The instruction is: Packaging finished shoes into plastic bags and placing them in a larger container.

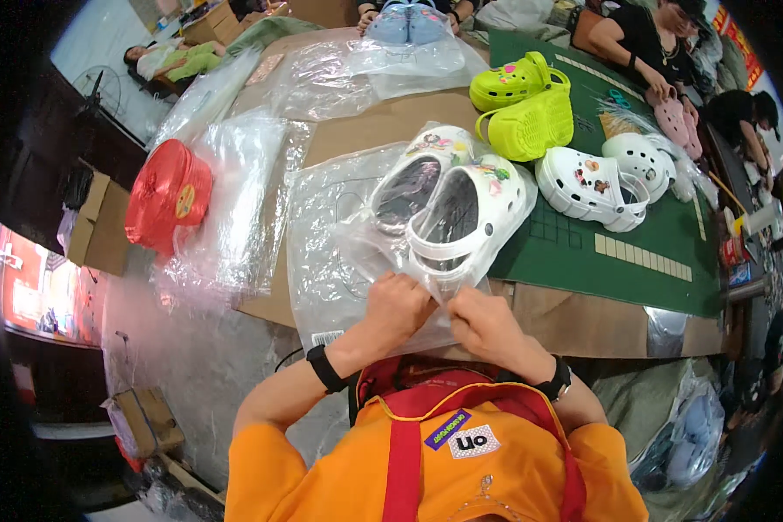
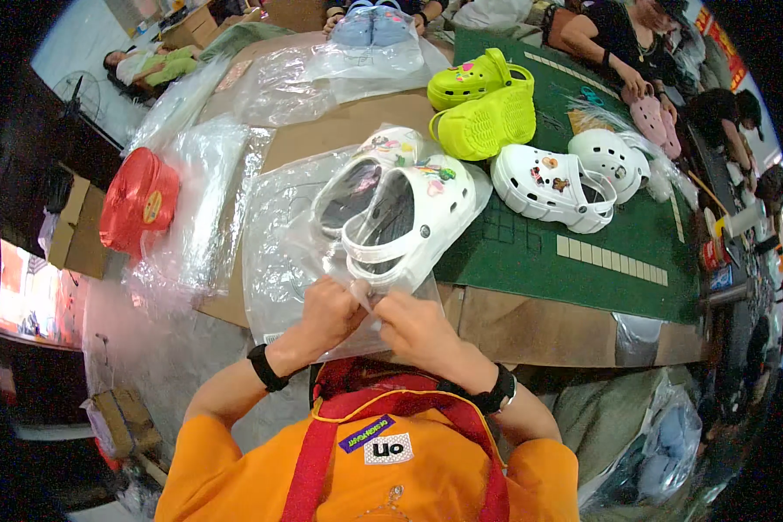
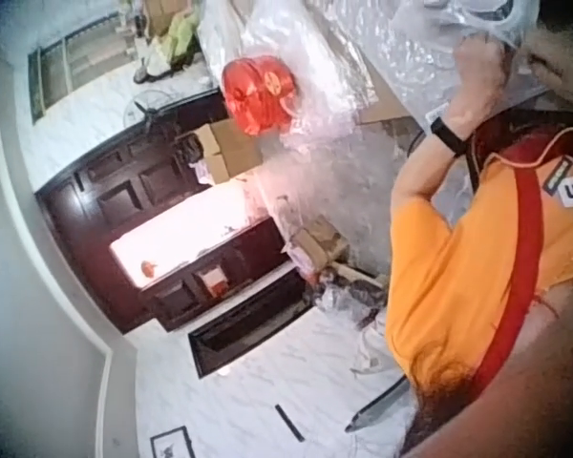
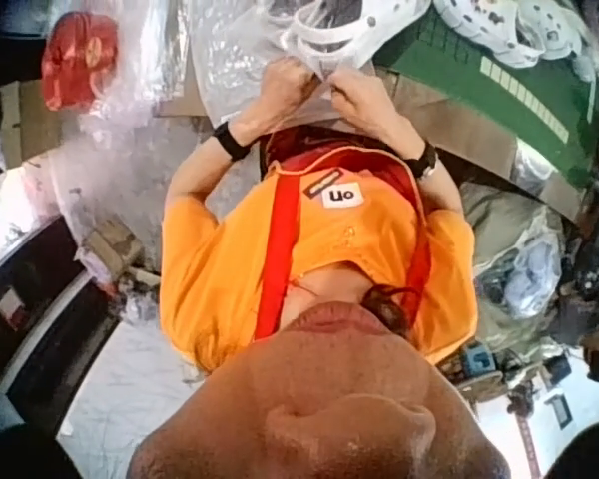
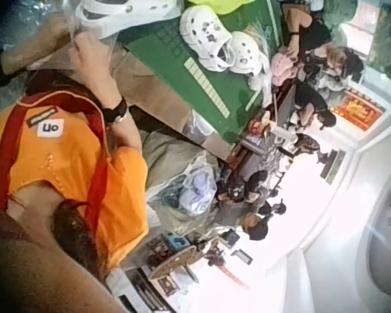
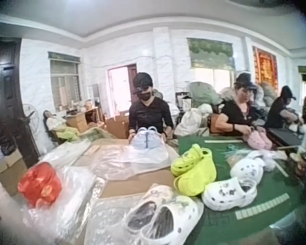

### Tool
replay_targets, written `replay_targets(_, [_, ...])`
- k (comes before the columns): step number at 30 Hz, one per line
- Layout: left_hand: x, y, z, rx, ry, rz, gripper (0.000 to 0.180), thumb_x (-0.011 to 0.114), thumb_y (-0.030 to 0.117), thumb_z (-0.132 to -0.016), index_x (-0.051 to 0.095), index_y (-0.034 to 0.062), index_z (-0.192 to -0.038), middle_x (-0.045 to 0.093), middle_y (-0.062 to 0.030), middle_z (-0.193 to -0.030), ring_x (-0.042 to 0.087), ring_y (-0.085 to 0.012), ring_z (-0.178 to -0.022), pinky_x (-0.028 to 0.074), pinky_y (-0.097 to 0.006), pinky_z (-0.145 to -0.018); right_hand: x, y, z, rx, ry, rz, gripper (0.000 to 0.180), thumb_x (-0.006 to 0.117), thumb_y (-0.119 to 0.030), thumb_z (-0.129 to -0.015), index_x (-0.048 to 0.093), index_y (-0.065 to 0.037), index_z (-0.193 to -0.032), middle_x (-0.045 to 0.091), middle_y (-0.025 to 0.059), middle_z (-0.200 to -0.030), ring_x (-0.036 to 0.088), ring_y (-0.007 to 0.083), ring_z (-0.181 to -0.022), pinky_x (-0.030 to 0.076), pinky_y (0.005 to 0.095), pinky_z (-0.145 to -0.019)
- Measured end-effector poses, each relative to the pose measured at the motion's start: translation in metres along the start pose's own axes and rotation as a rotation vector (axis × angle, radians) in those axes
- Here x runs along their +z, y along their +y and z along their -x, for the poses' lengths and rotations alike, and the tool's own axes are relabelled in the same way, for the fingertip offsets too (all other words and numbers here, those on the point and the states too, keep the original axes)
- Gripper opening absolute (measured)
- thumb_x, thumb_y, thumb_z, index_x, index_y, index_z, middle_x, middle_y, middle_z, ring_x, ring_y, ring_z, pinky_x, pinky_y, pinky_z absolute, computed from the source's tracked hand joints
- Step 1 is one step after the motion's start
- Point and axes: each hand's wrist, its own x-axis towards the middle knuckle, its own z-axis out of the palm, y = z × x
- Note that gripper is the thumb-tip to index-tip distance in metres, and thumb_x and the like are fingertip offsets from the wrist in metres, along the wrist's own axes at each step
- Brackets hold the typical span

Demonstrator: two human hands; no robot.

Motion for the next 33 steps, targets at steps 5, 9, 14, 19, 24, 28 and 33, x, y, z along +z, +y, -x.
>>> replay_targets(5, [0.001,0.004,0.004,0.025,-0.107,0.095,0.015,0.063,0.017,-0.069,0.051,0.0099,-0.074,0.055,-0.0078,-0.062,0.057,-0.0281,-0.055,0.044,-0.042,-0.047,0.014,-0.011,0.011,-0.068,-0.126,-0.105,0.016,0.053,-0.002,-0.07,0.047,-0.005,-0.085,0.044,0.0132,-0.077,0.051,0.0349,-0.068,0.045,0.0418,-0.057])
replay_targets(9, [0.001,0.009,0.005,0.077,-0.188,0.051,0.012,0.061,0.017,-0.07,0.052,0.0105,-0.075,0.056,-0.008,-0.064,0.058,-0.0282,-0.057,0.044,-0.04,-0.049,0.015,-0.01,0.023,-0.066,-0.144,-0.077,0.016,0.052,-0.002,-0.071,0.045,-0.005,-0.084,0.043,0.0131,-0.078,0.051,0.0345,-0.07,0.045,0.042,-0.056])
replay_targets(14, [0.014,0.011,0.01,0.069,-0.173,-0.042,0.015,0.064,0.022,-0.069,0.053,0.0114,-0.068,0.056,-0.0059,-0.063,0.057,-0.0234,-0.059,0.041,-0.038,-0.052,0.013,-0.007,0.035,-0.054,-0.167,-0.036,0.017,0.053,-0.004,-0.071,0.046,-0.005,-0.087,0.044,0.0131,-0.079,0.052,0.0339,-0.069,0.045,0.0424,-0.056])
replay_targets(19, [0.026,-0.002,0.012,0.138,-0.217,-0.111,0.014,0.056,0.02,-0.074,0.058,0.0124,-0.086,0.058,-0.0068,-0.075,0.059,-0.0251,-0.068,0.044,-0.041,-0.058,0.021,0.003,0.054,-0.008,-0.022,0.01,0.016,0.055,-0.004,-0.07,0.048,-0.005,-0.083,0.046,0.0127,-0.076,0.052,0.0332,-0.065,0.045,0.0407,-0.054])
replay_targets(24, [0.024,-0.013,0.009,0.171,-0.232,0.087,0.015,0.055,0.021,-0.076,0.059,0.0099,-0.085,0.059,-0.0079,-0.079,0.06,-0.0272,-0.076,0.047,-0.041,-0.068,0.018,0.007,0.072,0.223,0.186,0.017,0.019,0.059,0.002,-0.064,0.052,-0.005,-0.079,0.05,0.0124,-0.069,0.052,0.0285,-0.059,0.042,0.0332,-0.053])
replay_targets(28, [0.042,-0.012,0.007,0.111,-0.138,0.031,0.019,0.059,0.027,-0.073,0.062,0.01,-0.081,0.061,-0.0089,-0.08,0.06,-0.0279,-0.075,0.045,-0.042,-0.071,0.016,0.008,0.073,0.28,0.202,0.047,0.016,0.059,0.003,-0.065,0.052,-0.004,-0.077,0.05,0.0121,-0.069,0.052,0.0267,-0.057,0.042,0.0317,-0.053])
replay_targets(33, [0.049,0.007,-0.004,0.076,-0.144,0.044,0.016,0.058,0.024,-0.074,0.064,0.0089,-0.076,0.062,-0.0089,-0.077,0.06,-0.0263,-0.075,0.046,-0.039,-0.068,0.0,0.006,0.067,0.282,0.239,0.145,0.016,0.06,0.001,-0.067,0.051,-0.003,-0.08,0.05,0.0128,-0.069,0.053,0.0281,-0.056,0.043,0.034,-0.05])
